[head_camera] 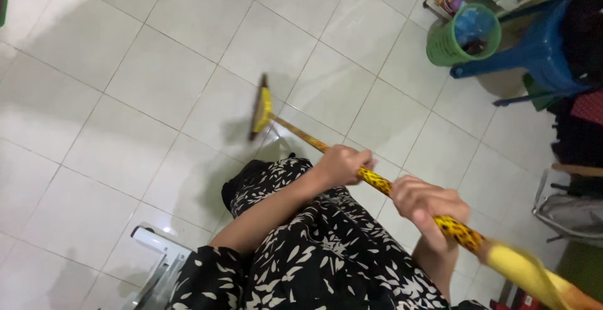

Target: The person sweeps a tiled floor using a broom, pushing debris into a pile and moving around furniture.

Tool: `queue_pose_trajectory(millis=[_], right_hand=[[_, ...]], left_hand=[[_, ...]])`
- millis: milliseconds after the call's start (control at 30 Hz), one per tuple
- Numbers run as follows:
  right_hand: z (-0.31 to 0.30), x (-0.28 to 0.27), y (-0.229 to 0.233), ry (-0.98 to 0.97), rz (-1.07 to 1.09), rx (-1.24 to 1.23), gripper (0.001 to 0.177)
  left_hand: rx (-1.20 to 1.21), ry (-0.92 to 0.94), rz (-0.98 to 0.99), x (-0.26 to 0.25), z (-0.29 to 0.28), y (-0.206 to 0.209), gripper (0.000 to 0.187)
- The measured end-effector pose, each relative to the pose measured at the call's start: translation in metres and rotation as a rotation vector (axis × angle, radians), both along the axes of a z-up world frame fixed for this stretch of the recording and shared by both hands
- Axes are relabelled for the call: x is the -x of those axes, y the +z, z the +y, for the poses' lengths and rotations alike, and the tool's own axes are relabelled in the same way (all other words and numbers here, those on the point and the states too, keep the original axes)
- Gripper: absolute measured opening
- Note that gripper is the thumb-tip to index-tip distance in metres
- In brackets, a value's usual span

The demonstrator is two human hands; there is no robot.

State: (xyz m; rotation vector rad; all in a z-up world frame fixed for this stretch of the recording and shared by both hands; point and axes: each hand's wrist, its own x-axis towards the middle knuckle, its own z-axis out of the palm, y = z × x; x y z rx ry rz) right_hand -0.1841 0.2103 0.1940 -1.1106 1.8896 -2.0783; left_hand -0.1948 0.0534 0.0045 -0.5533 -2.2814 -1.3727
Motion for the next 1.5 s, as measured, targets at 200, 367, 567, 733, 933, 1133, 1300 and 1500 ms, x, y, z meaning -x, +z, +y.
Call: queue_pose_trajectory(millis=[200, 367, 567, 733, 933, 1133, 1300, 1500], right_hand=[[-0.015, 0.018, -0.082, 0.06, -0.165, 0.023, 0.043], [-0.043, 0.019, -0.122, 0.102, -0.165, -0.064, 0.035], [-0.047, 0.011, -0.129, 0.043, -0.177, -0.165, 0.026], [-0.046, 0.007, -0.127, -0.016, -0.213, -0.177, 0.022], [-0.032, 0.011, -0.112, -0.034, -0.162, -0.225, 0.024], [-0.011, 0.012, -0.089, -0.137, -0.103, -0.276, 0.027], [0.007, 0.004, -0.07, -0.256, -0.109, -0.307, 0.029], [0.02, -0.004, -0.044, -0.334, -0.082, -0.322, 0.03]], left_hand=[[0.165, 0.034, -0.317, 0.006, -0.054, -0.056, 0.013], [0.24, 0.126, -0.362, -0.001, -0.088, -0.094, 0.012], [0.236, 0.135, -0.372, -0.003, -0.083, -0.118, 0.018], [0.231, 0.164, -0.387, -0.002, -0.072, -0.131, 0.019], [0.19, 0.057, -0.297, 0.006, -0.058, -0.132, 0.013], [0.168, -0.102, -0.275, 0.025, -0.023, -0.123, 0.007], [0.109, -0.245, -0.36, 0.03, 0.009, -0.116, 0.004], [0.01, -0.415, -0.371, 0.037, 0.041, -0.094, 0.005]])
